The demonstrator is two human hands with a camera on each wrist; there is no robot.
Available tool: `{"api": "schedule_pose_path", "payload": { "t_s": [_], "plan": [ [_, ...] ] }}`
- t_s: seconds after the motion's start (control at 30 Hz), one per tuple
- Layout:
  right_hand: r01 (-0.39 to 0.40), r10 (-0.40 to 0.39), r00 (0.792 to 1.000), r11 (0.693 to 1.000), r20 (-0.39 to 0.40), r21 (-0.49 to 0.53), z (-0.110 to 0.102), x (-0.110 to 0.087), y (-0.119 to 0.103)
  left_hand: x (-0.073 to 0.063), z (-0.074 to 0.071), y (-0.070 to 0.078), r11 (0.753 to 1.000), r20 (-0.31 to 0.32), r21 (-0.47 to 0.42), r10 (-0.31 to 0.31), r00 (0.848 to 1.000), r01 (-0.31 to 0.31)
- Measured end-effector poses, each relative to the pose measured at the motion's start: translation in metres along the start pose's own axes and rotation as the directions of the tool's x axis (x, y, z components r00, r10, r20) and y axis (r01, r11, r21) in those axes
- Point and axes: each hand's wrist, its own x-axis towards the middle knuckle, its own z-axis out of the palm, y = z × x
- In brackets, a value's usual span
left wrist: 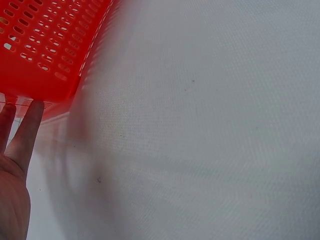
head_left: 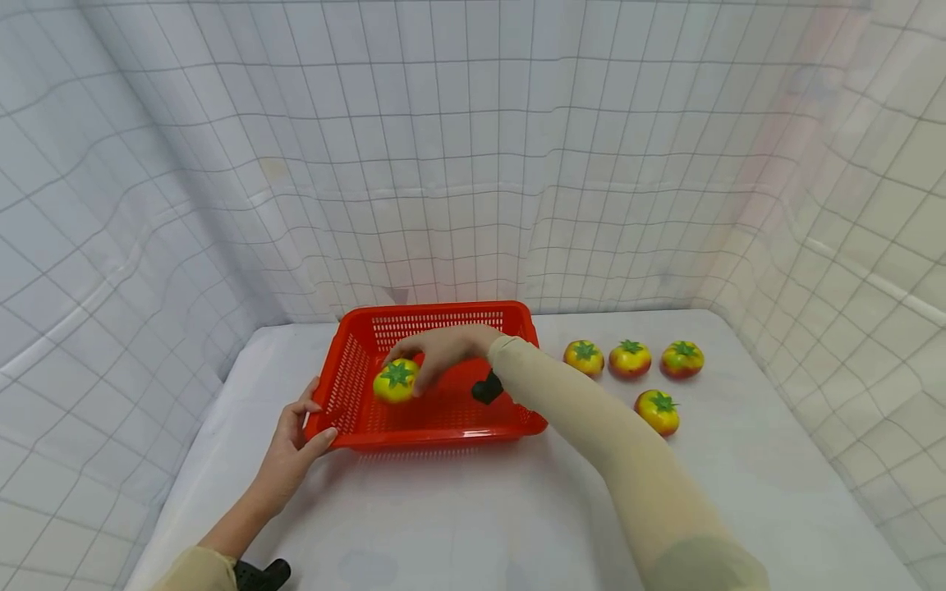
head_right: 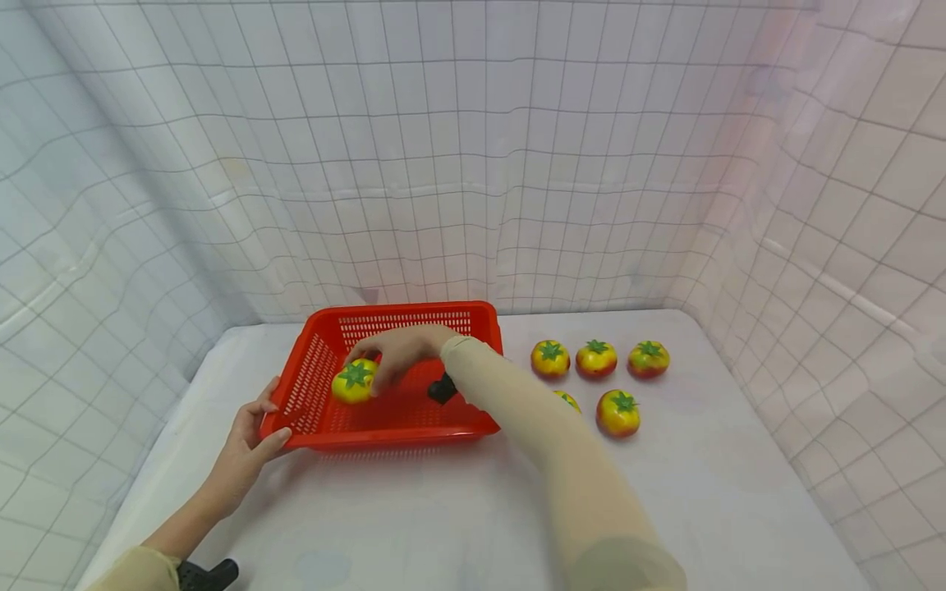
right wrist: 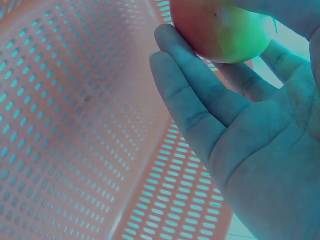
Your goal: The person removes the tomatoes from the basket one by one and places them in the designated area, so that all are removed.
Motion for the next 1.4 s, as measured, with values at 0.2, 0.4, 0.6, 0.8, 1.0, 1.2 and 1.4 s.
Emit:
{"api": "schedule_pose_path", "payload": {
  "t_s": [0.2,0.4,0.6,0.8,1.0,1.2,1.4],
  "plan": [
    [0.016,-0.014,0.999,0.999,-0.030,0.051,-0.009,-0.012,-0.005,0.000,0.000,0.000,1.000,-0.002,0.001,-0.007,1.000,0.007],
    [0.036,-0.033,0.999,0.996,-0.033,0.087,-0.014,-0.025,-0.007,0.000,-0.001,-0.001,1.000,0.004,-0.008,0.010,1.000,-0.010],
    [0.044,-0.041,0.998,0.996,-0.048,0.074,-0.019,-0.041,-0.007,0.001,-0.001,-0.001,1.000,0.007,-0.007,0.018,1.000,-0.018],
    [0.035,-0.031,0.997,0.998,-0.072,0.059,-0.022,-0.058,-0.002,0.001,0.000,0.000,1.000,0.009,-0.009,0.020,1.000,-0.020],
    [0.037,-0.033,0.995,0.999,-0.092,0.038,-0.025,-0.073,0.005,0.000,0.001,0.000,1.000,0.008,0.010,0.017,1.000,-0.017],
    [0.033,-0.037,0.991,0.999,-0.129,-0.026,-0.031,-0.093,0.009,0.000,0.001,0.000,1.000,0.007,0.018,0.011,1.000,-0.011],
    [0.012,-0.016,0.988,1.000,-0.156,-0.027,-0.038,-0.117,0.017,0.000,0.002,0.002,1.000,0.002,0.019,0.008,1.000,-0.008]
  ]
}}
